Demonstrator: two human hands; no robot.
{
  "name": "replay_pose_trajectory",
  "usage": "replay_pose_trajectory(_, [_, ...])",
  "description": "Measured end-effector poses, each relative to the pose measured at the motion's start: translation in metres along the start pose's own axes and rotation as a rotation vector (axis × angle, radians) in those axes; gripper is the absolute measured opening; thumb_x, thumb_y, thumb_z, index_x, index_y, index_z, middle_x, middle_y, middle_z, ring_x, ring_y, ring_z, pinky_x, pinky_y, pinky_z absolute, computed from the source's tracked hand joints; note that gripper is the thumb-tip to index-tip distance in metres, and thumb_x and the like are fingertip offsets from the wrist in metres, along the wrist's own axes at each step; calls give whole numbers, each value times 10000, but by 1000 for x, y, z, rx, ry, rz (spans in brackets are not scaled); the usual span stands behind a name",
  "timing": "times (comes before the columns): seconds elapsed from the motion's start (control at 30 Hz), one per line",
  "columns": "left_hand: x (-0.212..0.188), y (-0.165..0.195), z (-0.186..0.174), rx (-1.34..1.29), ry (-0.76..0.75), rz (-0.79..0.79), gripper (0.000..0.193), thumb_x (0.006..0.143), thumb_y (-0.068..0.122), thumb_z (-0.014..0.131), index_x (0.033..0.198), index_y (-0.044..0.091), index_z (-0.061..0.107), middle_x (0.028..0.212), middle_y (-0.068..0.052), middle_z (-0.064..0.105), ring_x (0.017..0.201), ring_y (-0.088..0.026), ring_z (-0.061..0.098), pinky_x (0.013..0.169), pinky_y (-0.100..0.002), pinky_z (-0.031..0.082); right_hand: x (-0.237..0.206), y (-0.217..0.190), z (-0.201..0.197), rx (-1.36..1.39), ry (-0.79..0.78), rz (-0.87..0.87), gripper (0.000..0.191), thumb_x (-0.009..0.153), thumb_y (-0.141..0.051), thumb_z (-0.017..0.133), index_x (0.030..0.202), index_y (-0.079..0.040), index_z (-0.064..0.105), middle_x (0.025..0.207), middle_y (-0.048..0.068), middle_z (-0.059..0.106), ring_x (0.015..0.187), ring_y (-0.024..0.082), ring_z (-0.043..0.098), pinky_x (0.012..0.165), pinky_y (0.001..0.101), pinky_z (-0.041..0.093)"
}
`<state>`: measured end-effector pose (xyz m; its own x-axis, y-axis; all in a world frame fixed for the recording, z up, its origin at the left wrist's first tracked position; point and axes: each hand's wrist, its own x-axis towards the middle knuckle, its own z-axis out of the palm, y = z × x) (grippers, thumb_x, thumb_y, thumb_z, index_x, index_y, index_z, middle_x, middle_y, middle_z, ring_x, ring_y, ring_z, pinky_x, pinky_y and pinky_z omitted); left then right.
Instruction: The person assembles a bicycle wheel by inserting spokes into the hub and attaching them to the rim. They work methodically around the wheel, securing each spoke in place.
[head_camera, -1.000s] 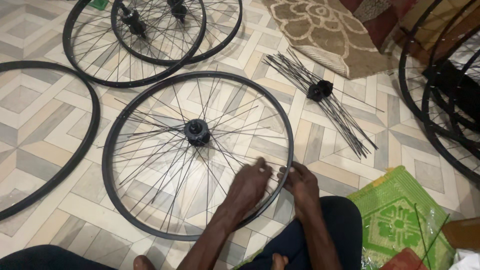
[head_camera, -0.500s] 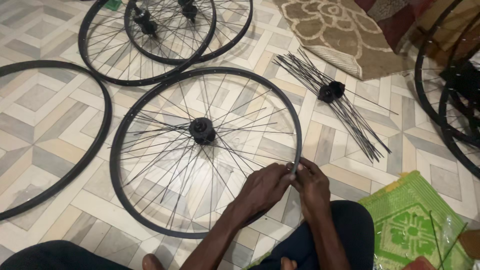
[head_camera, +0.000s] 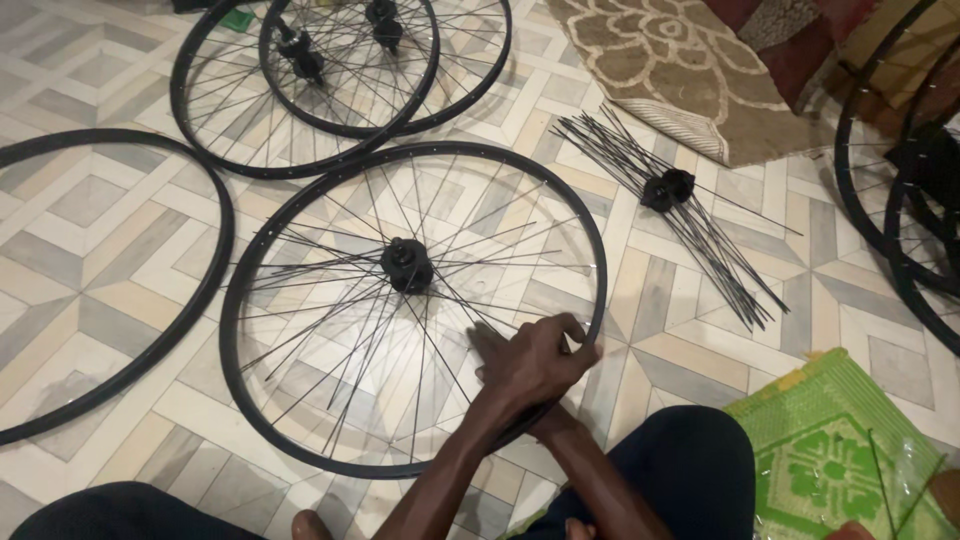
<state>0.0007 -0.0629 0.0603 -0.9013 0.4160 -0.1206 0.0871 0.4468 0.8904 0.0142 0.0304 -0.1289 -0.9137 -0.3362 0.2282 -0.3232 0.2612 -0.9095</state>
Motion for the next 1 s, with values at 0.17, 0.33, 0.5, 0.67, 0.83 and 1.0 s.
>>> replay_pose_trajectory(0.17, [3,-9,5,-110,137,54,287,854,212,575,976,24,754,904,-194,762,857,-356,751,804,-424,577,8,-26,7,-443,-1,-252,325,1018,-187,555,1321,-70,570,1270,103,570,1158,197,551,978,350,458])
replay_pose_trajectory(0.33, [18,-19,8,-13,-39,-44,239,889,158,580,1048,93,745,997,-164,764,911,-311,744,782,-422,577,9,-33,7,-443,57,-207,271,988,-171,583,1226,-43,582,1148,86,589,1058,175,572,889,330,477])
replay_pose_trajectory(0.5, [21,-34,12,-127,-98,65,264,845,73,615,1089,58,713,1040,-141,761,963,-266,752,763,-390,611,6,-20,2,-507,141,-75,223,957,-155,612,1131,-17,594,1026,69,607,958,153,593,799,310,497])
replay_pose_trajectory(0.67, [15,-35,10,-155,-61,139,253,850,11,636,1098,5,683,953,-171,722,831,-228,693,686,-367,580,-7,-20,-33,-171,423,485,192,958,-141,639,1059,22,643,935,89,639,837,160,602,699,311,506])
replay_pose_trajectory(0.83, [12,-22,1,-296,-194,-104,223,968,25,517,1166,17,620,915,-123,688,697,-179,647,552,-349,550,-38,-73,-89,486,880,571,261,897,-29,665,1139,56,714,979,120,724,843,170,656,759,282,535])
replay_pose_trajectory(1.0, [11,-21,-1,-312,-218,-84,236,929,43,629,1162,10,612,839,-96,667,678,-181,653,550,-348,552,-52,-116,-85,455,921,473,254,867,-30,717,1107,52,733,986,103,739,872,156,682,793,281,552])
